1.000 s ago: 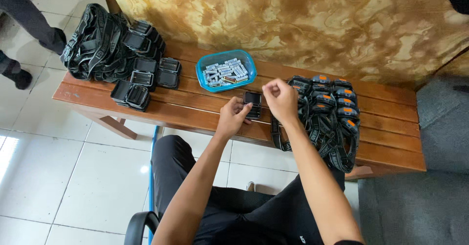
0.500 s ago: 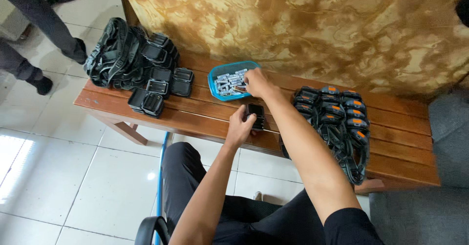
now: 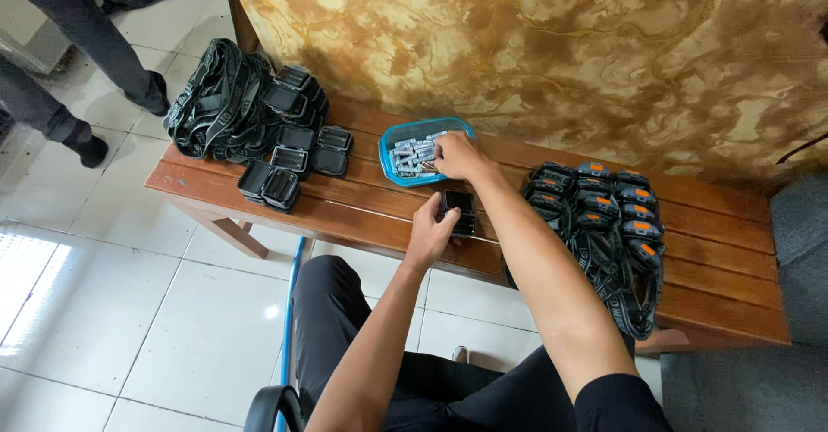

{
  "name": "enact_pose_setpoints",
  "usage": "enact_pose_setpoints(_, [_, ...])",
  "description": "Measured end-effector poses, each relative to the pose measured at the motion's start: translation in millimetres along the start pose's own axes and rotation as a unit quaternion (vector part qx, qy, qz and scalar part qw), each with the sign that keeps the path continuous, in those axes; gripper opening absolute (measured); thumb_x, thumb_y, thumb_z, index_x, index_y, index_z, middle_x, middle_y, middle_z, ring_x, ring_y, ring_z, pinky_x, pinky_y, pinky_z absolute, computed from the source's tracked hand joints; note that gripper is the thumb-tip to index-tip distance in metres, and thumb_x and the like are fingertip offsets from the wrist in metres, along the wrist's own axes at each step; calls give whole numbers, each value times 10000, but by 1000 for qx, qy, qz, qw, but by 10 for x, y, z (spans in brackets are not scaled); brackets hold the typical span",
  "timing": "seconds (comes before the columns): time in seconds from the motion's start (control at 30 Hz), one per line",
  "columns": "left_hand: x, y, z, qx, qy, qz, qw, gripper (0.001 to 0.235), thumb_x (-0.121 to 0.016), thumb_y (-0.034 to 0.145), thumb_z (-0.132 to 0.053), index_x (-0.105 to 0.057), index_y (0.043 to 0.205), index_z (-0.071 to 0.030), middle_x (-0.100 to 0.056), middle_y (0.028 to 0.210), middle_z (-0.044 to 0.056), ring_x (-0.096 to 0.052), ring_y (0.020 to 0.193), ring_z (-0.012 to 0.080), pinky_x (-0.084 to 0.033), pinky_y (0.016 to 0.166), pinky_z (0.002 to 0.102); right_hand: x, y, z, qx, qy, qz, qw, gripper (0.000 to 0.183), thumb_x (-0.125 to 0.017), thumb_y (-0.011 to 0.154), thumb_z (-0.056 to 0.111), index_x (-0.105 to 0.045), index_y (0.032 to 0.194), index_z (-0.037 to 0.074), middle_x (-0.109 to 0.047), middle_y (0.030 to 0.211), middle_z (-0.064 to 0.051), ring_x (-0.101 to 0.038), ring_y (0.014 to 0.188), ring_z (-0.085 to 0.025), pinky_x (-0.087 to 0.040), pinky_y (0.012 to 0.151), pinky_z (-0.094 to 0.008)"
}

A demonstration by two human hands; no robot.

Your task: The person sits at a wooden table and assembles headlamps by inserting batteries into the battery compartments. They pick up headlamps from a pile, open the compartments, insert batteries from a blue container, and place the assembled units back on the table.

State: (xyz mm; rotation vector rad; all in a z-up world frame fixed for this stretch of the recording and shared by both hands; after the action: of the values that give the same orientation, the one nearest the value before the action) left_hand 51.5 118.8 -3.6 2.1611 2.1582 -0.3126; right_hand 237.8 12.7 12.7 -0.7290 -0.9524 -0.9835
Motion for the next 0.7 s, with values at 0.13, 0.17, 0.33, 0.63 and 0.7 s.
enact_pose_setpoints(0.13, [5, 35, 58, 3, -5, 0, 1000, 112, -700, 913, -132, -674, 923, -23, -689, 734, 194, -691, 474, 266, -616, 408, 346, 309, -279, 360, -20, 56, -5, 998, 129, -747, 791, 285, -745, 821, 160, -742, 866, -95, -733, 1051, -338, -593, 882, -484])
enact_pose_setpoints(0.17, [2, 29, 43, 3, -3, 1, 1000, 122, -701, 911, -137, -673, 929, -20, -687, 735, 195, -694, 478, 267, -614, 407, 345, 345, -305, 392, -19, 62, 10, 998, 190, -775, 758, 324, -752, 840, 154, -762, 877, -99, -738, 1053, -340, -590, 887, -499])
enact_pose_setpoints(0.33, [6, -16, -83, 2, 0, 0, 1000, 147, -695, 906, -146, -666, 916, -2, -663, 697, 189, -697, 478, 271, -597, 422, 347, 223, -150, 288, -26, 46, 41, 998, 347, -858, 706, 411, -794, 951, 173, -803, 901, -61, -757, 1059, -305, -602, 913, -499])
enact_pose_setpoints(0.63, [-20, -64, -177, -3, 9, 3, 1000, 146, -708, 899, -163, -664, 904, -24, -686, 687, 180, -710, 479, 262, -586, 432, 345, 77, -123, 240, -46, 45, 69, 996, 206, -807, 767, 370, -824, 923, 236, -816, 967, -39, -742, 1117, -307, -592, 959, -492])
enact_pose_setpoints(0.7, [-27, -125, -285, -4, 0, 7, 1000, 127, -695, 905, -138, -667, 916, -14, -661, 664, 166, -699, 471, 246, -578, 442, 334, 11, -103, 166, -21, 71, 80, 994, 250, -774, 822, 283, -810, 1037, 160, -804, 942, -84, -751, 1053, -322, -585, 931, -501])
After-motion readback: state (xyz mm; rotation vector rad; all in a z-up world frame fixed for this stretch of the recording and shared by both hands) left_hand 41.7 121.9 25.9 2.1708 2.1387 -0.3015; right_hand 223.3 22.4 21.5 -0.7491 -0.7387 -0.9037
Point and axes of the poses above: each hand's wrist, its own y-axis towards the middle knuckle, its own x-axis out of the back of the hand, z = x × y, the point moved 1 cm from there along y, towards the middle knuckle
